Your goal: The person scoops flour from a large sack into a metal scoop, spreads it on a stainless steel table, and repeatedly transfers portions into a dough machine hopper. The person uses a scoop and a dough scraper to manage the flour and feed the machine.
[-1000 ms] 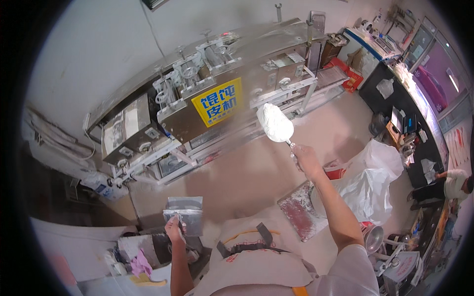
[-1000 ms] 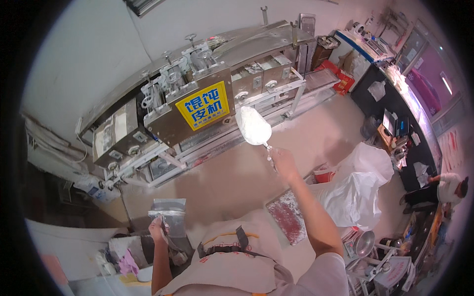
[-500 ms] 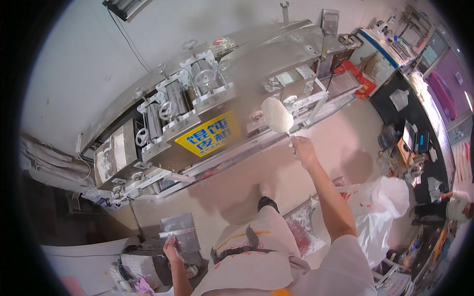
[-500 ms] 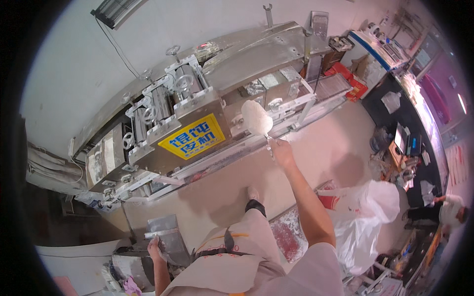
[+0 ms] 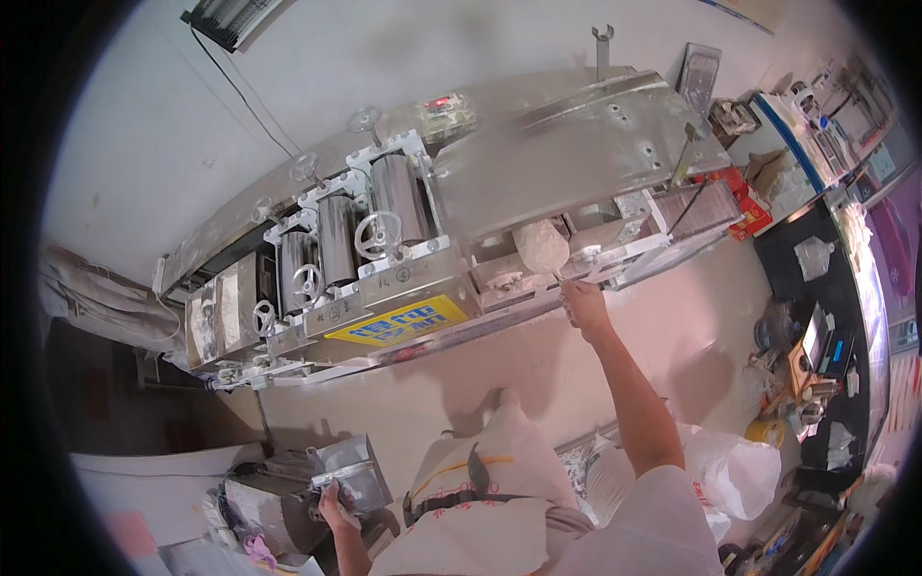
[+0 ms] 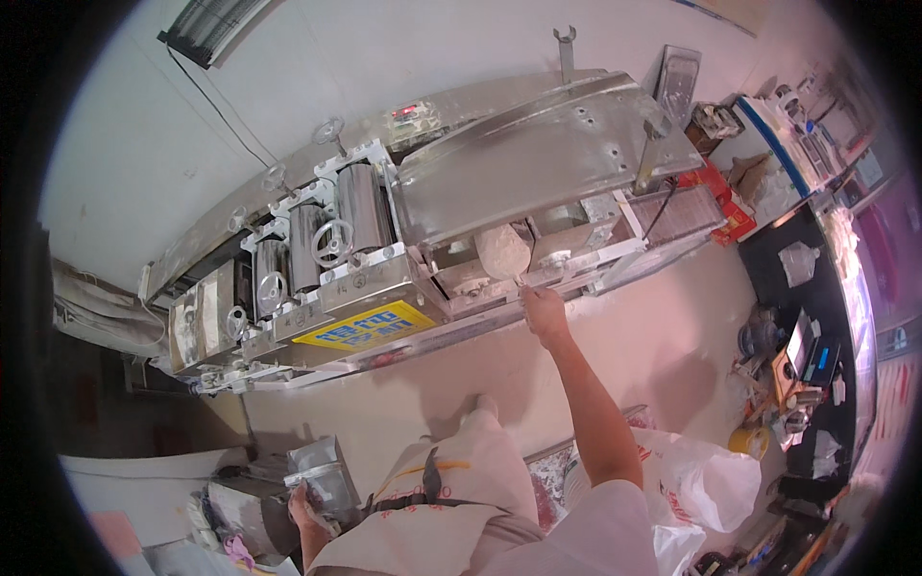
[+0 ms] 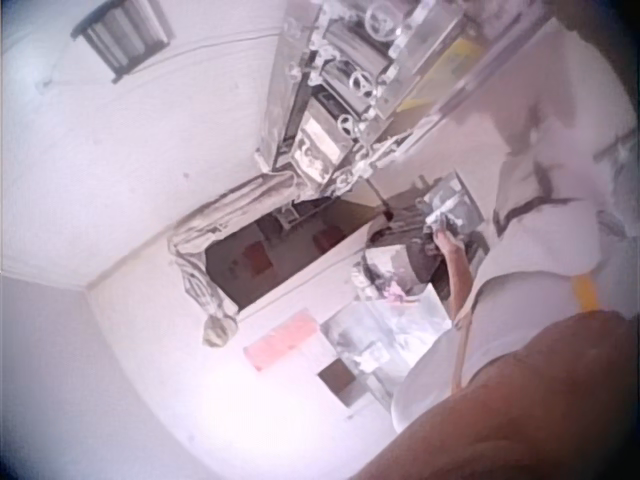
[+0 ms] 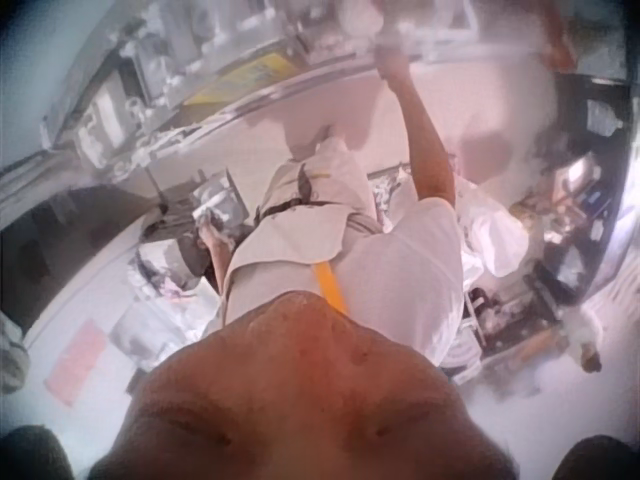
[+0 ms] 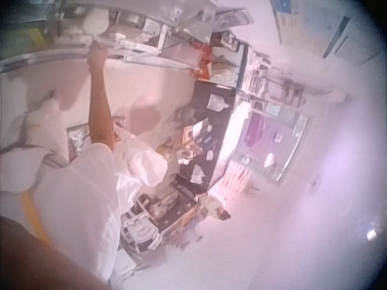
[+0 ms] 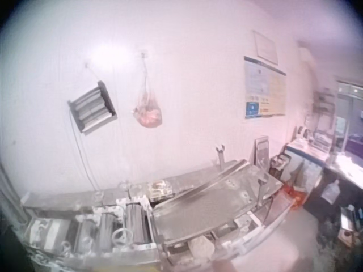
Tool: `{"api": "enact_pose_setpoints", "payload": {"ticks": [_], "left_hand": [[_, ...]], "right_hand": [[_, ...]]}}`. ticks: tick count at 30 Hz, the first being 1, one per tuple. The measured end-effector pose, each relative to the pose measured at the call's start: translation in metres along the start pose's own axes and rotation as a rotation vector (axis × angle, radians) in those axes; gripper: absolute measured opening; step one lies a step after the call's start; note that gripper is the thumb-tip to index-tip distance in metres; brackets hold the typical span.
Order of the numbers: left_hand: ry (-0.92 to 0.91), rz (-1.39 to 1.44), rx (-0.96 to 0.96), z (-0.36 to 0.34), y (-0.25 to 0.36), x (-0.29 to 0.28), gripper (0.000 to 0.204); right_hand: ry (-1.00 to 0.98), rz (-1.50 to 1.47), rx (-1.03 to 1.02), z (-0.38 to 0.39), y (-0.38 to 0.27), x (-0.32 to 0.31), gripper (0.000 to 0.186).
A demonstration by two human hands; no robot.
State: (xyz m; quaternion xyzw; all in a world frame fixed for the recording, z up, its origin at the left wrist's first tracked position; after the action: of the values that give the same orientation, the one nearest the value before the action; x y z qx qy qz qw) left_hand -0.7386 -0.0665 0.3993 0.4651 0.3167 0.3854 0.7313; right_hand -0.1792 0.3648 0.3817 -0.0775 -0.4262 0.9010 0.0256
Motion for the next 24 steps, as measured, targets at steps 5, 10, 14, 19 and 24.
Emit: {"api": "enact_pose_setpoints", "payload": {"ticks": [5, 10, 14, 19, 24], "left_hand": [[0.001, 0.048, 0.037, 0.005, 0.000, 0.010, 0.012], [0.037, 0.083, 0.067, 0.012, -0.003, -0.002, 0.012], [0.123, 0.080, 0.038, 0.021, 0.002, 0.004, 0.013], [0.138, 0.103, 0.067, 0.020, -0.011, -0.022, 0.019], [0.156, 0.120, 0.056, 0.028, -0.011, -0.037, 0.020]], "right_hand": [[-0.016, 0.068, -0.068, -0.039, -0.023, 0.012, 0.030], [-0.009, 0.213, -0.183, -0.057, -0.057, 0.044, 0.038], [0.260, 0.553, -0.473, -0.098, -0.059, 0.070, 0.041], [0.411, 0.850, -0.531, -0.110, -0.066, 0.117, 0.034], [0.409, 1.179, -0.588, -0.098, -0.063, 0.135, 0.023]]}}
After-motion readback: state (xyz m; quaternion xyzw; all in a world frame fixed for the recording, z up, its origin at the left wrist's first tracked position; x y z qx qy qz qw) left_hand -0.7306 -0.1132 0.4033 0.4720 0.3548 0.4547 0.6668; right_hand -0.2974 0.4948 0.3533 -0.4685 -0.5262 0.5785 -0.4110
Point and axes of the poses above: each hand's wrist, its own z-axis away from the middle knuckle, its own x-axis out of the palm, y = z × x, the point moved 1 cm from there along -z, towards the middle knuckle, and after that the axes turned 11 degrees about x, right-handed, at the moved point
